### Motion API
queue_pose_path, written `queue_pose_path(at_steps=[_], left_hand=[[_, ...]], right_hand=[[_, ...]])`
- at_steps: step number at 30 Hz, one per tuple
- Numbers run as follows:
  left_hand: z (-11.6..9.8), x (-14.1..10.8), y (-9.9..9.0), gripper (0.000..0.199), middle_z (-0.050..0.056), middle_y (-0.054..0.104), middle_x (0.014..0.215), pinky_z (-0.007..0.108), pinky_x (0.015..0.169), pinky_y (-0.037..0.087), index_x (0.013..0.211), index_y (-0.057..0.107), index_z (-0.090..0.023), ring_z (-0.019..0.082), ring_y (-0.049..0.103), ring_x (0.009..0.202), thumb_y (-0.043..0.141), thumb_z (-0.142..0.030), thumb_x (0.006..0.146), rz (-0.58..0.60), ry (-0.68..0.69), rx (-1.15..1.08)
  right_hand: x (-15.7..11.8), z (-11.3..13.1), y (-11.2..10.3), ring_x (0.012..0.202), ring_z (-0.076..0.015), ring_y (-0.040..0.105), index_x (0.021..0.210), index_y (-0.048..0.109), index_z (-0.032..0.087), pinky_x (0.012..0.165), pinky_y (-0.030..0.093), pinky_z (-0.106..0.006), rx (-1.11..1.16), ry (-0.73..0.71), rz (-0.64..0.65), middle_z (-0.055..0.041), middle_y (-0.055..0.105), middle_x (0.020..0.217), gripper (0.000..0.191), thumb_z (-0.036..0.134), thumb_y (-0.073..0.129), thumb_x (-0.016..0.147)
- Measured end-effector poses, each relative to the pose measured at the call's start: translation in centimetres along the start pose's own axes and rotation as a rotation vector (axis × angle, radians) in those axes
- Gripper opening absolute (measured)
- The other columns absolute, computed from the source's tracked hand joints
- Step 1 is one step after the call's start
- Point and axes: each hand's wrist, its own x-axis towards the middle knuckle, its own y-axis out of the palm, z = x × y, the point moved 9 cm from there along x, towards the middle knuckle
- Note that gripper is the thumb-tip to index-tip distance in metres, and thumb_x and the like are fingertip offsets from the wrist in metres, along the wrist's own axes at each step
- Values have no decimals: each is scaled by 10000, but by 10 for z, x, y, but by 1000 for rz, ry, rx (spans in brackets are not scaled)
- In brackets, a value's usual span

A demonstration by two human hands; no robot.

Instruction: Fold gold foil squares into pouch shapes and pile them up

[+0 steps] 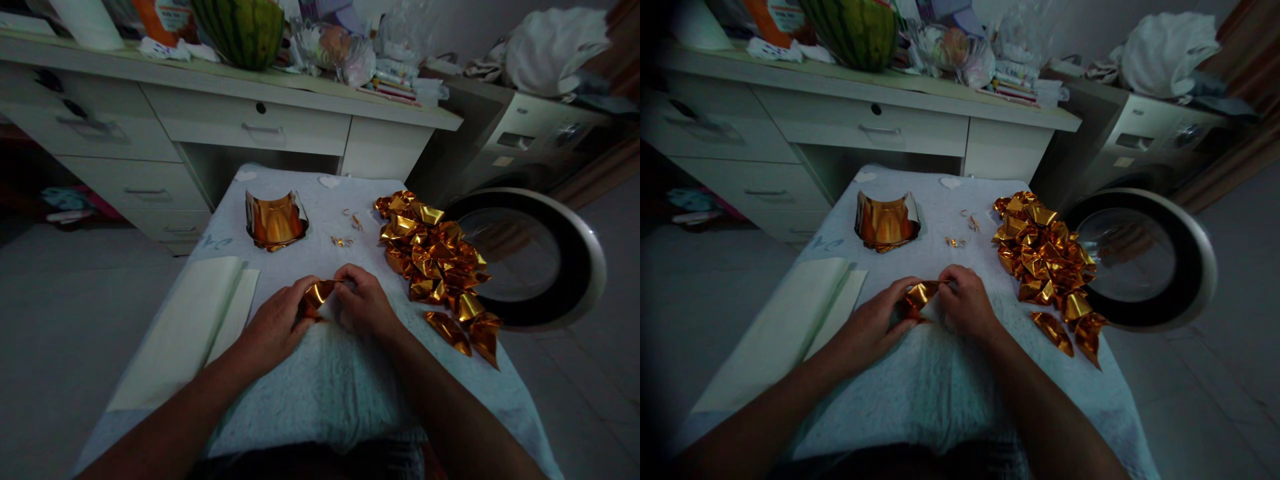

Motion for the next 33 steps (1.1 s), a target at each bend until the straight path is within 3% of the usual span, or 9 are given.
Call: queue_pose_path(at_steps=[4,10,16,20,26,33], left_hand=[[2,0,-3,539,17,656,990,367,808,517,1337,324,-302,186,656,890,524,-162,856,-5,-61,-253],[12,3,-23,129,20,660,934,350,793,511,967,606,-223,182,638,860,520,-244,874,-171,-146,-299],[13,5,-37,170,32,651,951,360,854,495,916,649,-205,188,624,916,482,-213,889,-267,-131,-162],[9,6,-34,193,36,651,949,354,821,500,911,640,-205,188,617,910,460,-141,881,-253,-74,-56],[8,9,-22,198,56,660,949,391,828,480,916,627,-194,222,594,921,475,-81,861,-189,-17,162],[4,11,-19,171,55,655,979,400,836,478,872,657,-199,234,564,925,530,-86,853,-201,54,322]], right_hand=[[-2,-8,0,647,-124,476,791,521,208,584,365,-238,262,109,-7,36,523,708,42,240,526,765],[-5,-9,7,507,-89,423,862,467,227,483,300,-205,480,181,46,85,498,641,148,223,543,735],[-6,-6,10,516,-95,445,822,514,215,506,312,-211,185,117,84,75,524,596,30,239,530,833],[-6,0,13,540,-106,471,803,531,213,580,338,-232,-56,38,99,68,539,590,51,176,536,838],[-9,9,23,734,-179,499,790,583,202,745,341,-314,-461,-107,139,8,574,672,101,106,562,813],[-11,15,24,883,-187,502,828,624,192,814,365,-322,-392,-187,194,-36,604,902,156,59,543,846]])
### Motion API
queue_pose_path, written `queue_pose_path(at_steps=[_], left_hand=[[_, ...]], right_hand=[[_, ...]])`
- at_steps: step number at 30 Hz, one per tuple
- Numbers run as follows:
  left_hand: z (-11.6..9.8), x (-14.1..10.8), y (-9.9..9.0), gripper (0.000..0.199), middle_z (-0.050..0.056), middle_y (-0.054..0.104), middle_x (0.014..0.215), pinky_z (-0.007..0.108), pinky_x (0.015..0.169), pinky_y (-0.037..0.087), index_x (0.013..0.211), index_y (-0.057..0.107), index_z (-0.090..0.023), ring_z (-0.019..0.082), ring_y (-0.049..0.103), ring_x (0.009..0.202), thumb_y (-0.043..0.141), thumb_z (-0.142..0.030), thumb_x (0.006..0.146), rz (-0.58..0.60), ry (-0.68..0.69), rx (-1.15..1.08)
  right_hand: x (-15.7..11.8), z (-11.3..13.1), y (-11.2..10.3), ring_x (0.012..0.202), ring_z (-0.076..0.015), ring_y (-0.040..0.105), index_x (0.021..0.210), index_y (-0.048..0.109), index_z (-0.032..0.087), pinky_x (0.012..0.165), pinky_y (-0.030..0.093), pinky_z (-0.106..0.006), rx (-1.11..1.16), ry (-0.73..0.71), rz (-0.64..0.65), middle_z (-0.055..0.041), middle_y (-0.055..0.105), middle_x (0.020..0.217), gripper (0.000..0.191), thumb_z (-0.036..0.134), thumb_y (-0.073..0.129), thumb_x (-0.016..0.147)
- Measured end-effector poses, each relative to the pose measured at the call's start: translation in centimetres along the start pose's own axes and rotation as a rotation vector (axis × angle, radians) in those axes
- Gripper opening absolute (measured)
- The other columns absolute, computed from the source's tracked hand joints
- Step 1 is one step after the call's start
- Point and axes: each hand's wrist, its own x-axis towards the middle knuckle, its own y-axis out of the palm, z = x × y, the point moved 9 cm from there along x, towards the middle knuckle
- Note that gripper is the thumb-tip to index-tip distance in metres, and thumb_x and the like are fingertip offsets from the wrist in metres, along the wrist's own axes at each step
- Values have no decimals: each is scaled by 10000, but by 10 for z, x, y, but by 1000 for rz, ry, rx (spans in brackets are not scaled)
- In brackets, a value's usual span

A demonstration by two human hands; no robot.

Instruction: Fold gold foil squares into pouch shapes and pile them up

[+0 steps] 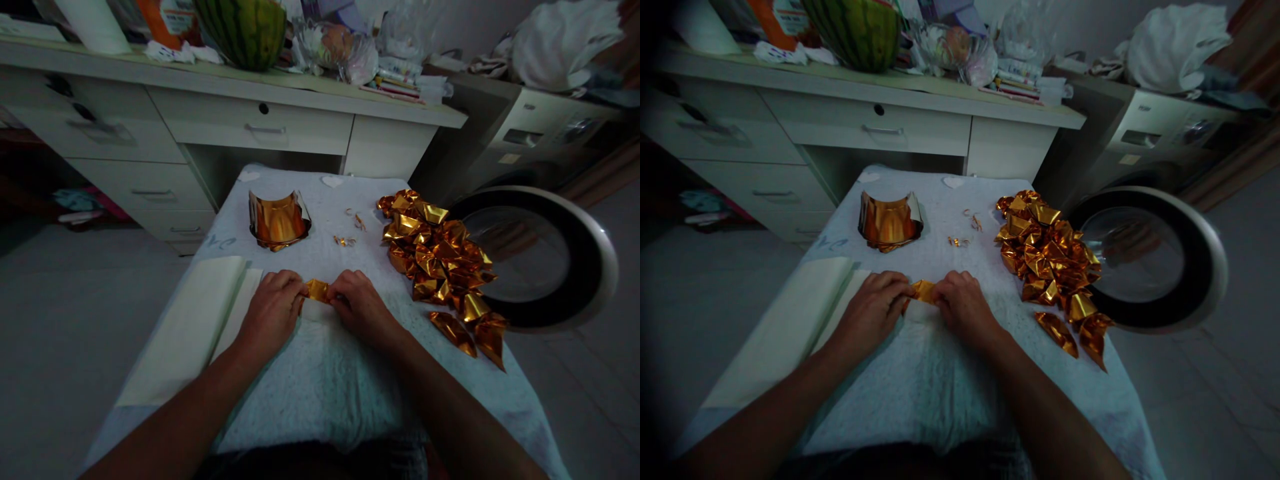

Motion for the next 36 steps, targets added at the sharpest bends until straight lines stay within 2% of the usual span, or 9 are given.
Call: queue_pose_path(at_steps=[3,7,12,17,21,26,32,36], left_hand=[[-2,0,6,188,53,645,942,371,801,502,883,650,-191,213,582,888,496,-82,881,61,14,-16],[-7,-2,9,210,42,641,931,354,796,513,893,634,-198,197,592,888,462,-77,896,93,56,-40],[-12,-4,10,222,45,632,966,356,816,511,878,627,-199,199,586,926,449,-66,887,115,102,-88],[-17,-5,12,229,52,609,964,358,824,497,880,625,-196,204,574,936,438,-65,880,162,133,-139],[-17,-7,12,136,54,589,1005,389,865,477,910,624,-200,228,552,982,560,-112,829,214,110,-131],[-15,-7,13,152,48,575,1052,405,879,465,927,624,-212,238,541,1007,664,-167,787,262,82,-154],[-13,-7,16,209,45,573,1071,413,894,468,937,636,-221,241,537,1023,733,-210,752,250,33,-177],[-15,-8,17,232,53,571,1079,411,903,467,1014,665,-227,239,538,1032,695,-194,786,209,48,-162]], right_hand=[[-2,4,-1,893,-181,504,839,626,192,833,373,-320,43,-55,57,-30,608,914,199,19,529,827],[-9,9,-4,948,-202,491,956,619,203,872,375,-350,53,-108,152,-41,587,1006,185,110,629,796],[-15,11,-4,968,-228,461,1038,566,215,885,370,-384,25,-126,205,-45,543,1046,401,264,759,690],[-15,11,-1,966,-228,454,1031,557,215,876,362,-381,-8,-116,199,-50,535,1054,348,184,668,703],[-14,10,0,949,-226,451,1015,570,203,868,360,-376,-26,-111,180,-53,541,1037,323,145,623,702],[-14,10,-1,945,-223,455,1003,580,200,855,362,-365,-28,-103,175,-55,551,1041,293,132,618,721],[-11,11,-2,931,-212,464,945,587,190,855,364,-354,-12,-89,158,-49,563,997,207,113,613,754],[-10,11,-4,924,-213,465,927,587,182,851,367,-360,10,-93,168,-53,559,984,162,141,631,776]])
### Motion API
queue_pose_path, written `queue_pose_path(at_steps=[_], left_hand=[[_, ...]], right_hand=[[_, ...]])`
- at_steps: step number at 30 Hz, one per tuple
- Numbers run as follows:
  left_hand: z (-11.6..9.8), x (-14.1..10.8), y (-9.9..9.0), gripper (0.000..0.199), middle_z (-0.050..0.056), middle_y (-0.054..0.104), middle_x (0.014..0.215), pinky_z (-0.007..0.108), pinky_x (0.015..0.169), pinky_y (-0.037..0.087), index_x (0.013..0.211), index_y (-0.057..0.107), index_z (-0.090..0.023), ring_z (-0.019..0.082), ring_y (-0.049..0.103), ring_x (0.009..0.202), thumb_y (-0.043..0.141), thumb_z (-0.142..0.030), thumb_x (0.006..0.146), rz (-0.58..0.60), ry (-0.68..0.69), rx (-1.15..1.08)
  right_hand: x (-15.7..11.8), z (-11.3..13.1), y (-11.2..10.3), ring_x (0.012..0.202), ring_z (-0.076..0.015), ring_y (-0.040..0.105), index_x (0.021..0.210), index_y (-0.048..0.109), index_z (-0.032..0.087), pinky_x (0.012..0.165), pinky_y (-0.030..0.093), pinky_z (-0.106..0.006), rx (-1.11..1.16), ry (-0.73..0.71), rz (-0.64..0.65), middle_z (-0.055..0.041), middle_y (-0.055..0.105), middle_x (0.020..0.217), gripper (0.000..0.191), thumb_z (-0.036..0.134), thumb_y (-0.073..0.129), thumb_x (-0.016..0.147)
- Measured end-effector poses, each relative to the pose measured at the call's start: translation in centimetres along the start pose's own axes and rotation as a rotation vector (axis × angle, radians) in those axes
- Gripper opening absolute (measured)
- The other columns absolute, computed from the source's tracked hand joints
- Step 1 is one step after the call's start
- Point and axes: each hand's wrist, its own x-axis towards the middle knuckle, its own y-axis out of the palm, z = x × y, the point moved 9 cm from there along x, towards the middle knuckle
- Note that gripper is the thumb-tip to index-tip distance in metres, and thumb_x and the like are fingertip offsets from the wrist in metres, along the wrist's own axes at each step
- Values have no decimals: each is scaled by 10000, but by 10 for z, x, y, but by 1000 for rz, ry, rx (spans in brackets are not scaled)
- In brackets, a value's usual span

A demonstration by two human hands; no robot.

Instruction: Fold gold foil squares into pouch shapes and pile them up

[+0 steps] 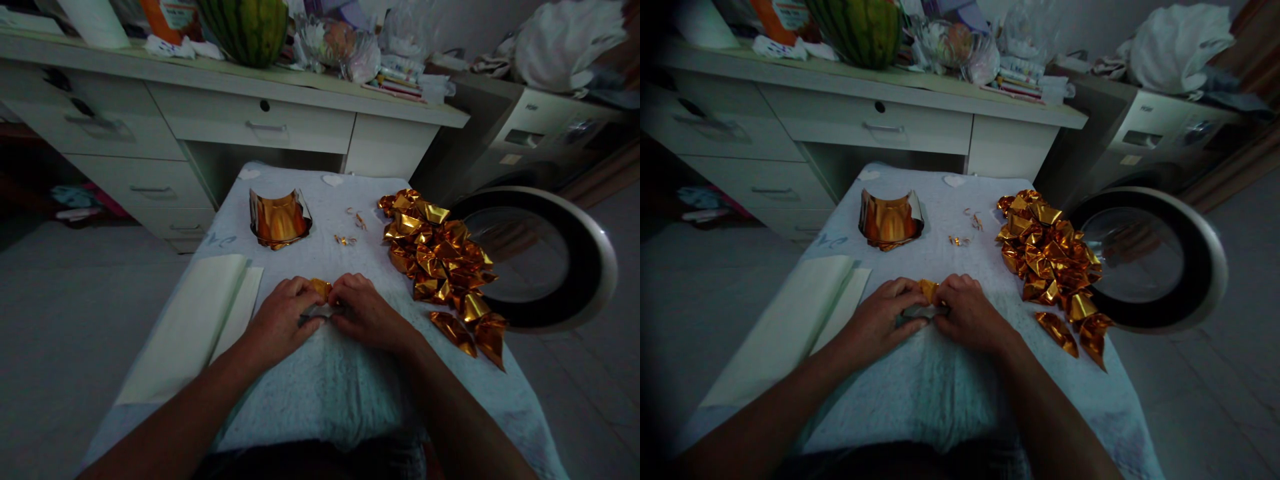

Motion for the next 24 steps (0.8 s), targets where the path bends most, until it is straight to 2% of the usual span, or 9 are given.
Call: queue_pose_path(at_steps=[6,12,15,20,24], left_hand=[[-2,-1,-1,193,50,574,1079,389,890,471,969,691,-234,224,542,1025,633,-137,812,-11,26,-25],[-3,-2,-3,172,55,563,1057,405,889,472,881,651,-203,233,534,1016,630,-92,751,-25,17,-31],[-5,-2,-2,210,55,558,1066,410,894,474,939,666,-215,234,532,1025,619,-102,768,-25,32,-30],[-6,-2,-3,163,59,565,1050,409,874,479,956,674,-217,228,540,1004,579,-153,841,-36,43,-29],[-6,-2,-5,145,57,564,1054,399,879,479,946,666,-213,224,541,1011,583,-156,842,-49,40,-34]], right_hand=[[-4,0,0,946,-225,455,1005,552,191,869,368,-383,43,-40,42,-55,542,1028,329,208,718,721],[-6,-4,1,967,-220,459,981,546,199,863,366,-366,42,-35,55,-51,542,1032,324,53,588,695],[-5,-4,2,981,-219,460,977,554,199,867,365,-363,45,-38,62,-52,546,1032,358,7,526,675],[-4,-4,0,976,-220,462,1006,547,196,879,368,-369,55,-22,56,-56,556,1029,373,7,532,685],[-4,-4,-1,968,-214,463,990,552,198,872,370,-359,62,-26,46,-53,557,1029,326,24,563,714]])
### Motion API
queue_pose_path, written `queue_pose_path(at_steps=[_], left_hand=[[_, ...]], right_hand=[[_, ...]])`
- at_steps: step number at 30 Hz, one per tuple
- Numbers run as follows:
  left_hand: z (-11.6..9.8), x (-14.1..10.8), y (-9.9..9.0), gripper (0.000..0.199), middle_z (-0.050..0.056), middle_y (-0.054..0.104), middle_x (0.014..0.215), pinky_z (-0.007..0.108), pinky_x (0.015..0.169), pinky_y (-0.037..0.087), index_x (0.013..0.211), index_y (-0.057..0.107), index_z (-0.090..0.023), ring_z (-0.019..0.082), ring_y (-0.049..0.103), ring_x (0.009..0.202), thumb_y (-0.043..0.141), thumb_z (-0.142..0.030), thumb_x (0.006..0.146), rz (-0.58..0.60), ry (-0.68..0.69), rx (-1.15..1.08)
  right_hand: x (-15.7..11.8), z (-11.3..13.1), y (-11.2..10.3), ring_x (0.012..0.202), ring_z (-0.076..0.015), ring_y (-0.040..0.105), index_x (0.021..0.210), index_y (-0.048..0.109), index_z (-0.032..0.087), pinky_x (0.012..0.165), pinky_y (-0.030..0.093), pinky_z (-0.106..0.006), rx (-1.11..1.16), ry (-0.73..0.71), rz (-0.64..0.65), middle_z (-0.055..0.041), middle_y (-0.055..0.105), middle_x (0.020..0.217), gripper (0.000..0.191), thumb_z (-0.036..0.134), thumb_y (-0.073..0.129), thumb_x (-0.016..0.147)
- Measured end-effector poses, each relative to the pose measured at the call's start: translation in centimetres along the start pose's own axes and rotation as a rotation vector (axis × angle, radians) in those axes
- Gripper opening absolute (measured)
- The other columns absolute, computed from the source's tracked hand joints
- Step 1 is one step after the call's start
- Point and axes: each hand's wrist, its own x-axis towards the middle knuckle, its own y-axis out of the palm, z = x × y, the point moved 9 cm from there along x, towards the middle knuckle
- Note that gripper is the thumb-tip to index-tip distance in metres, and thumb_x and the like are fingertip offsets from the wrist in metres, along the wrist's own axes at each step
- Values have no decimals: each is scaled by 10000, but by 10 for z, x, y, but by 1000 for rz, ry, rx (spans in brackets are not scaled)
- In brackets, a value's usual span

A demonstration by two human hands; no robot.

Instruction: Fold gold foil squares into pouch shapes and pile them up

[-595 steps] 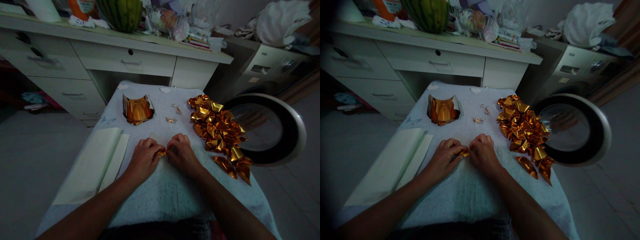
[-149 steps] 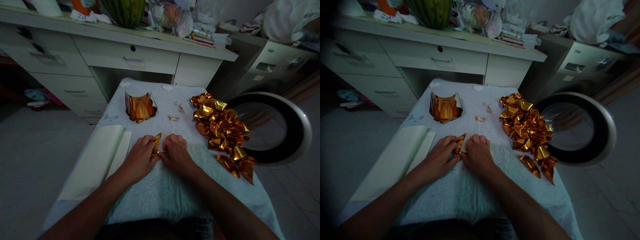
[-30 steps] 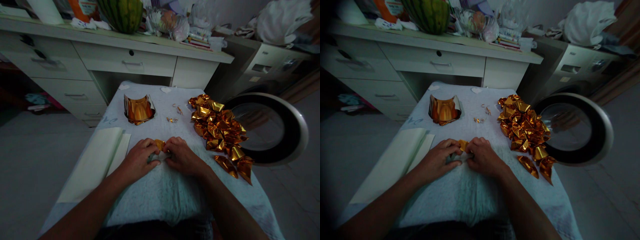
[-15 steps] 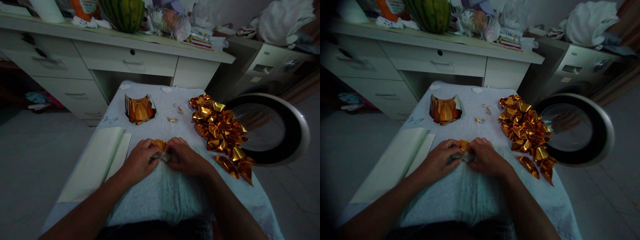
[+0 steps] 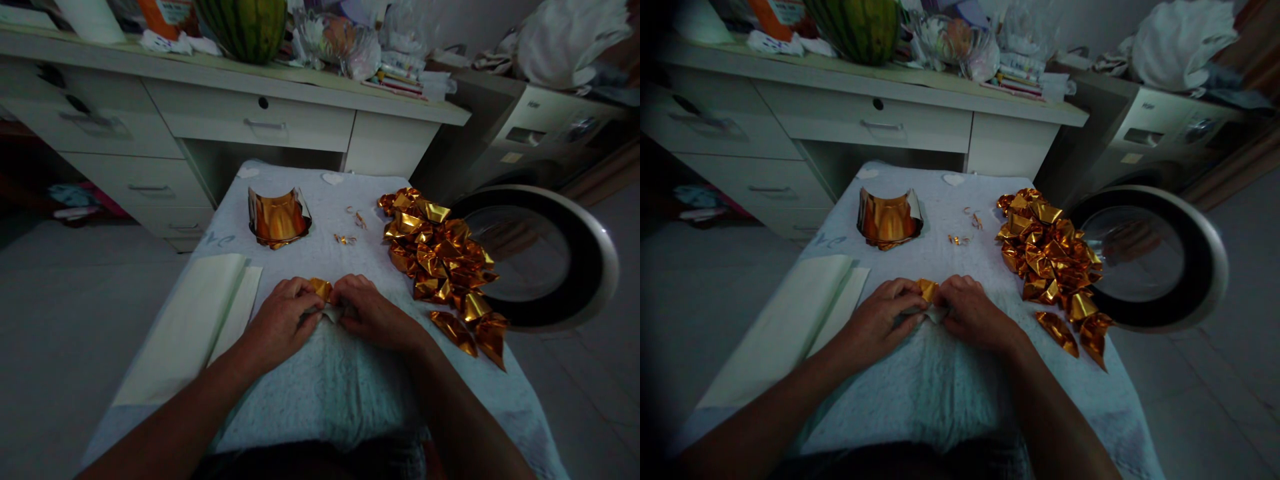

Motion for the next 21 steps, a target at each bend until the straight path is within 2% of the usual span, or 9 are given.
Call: queue_pose_path(at_steps=[8,14,21], left_hand=[[2,-2,4,165,59,550,1086,437,913,467,926,673,-215,251,524,1044,687,-175,766,22,-45,0],[0,-1,6,66,51,543,1070,435,905,457,837,670,-222,248,508,1043,645,-171,805,20,-25,25],[-2,-1,5,60,45,543,1062,434,906,452,807,667,-224,244,499,1038,660,-168,788,6,-30,18]], right_hand=[[-1,4,-2,993,-214,480,967,609,185,898,372,-362,12,-28,14,-61,565,1025,254,37,592,761],[-1,4,-2,1010,-208,497,925,643,189,915,373,-368,17,-61,1,-57,576,1037,180,60,604,807],[2,-1,-2,965,-197,498,859,617,179,870,382,-349,37,-3,-27,-50,586,1005,92,88,613,847]])
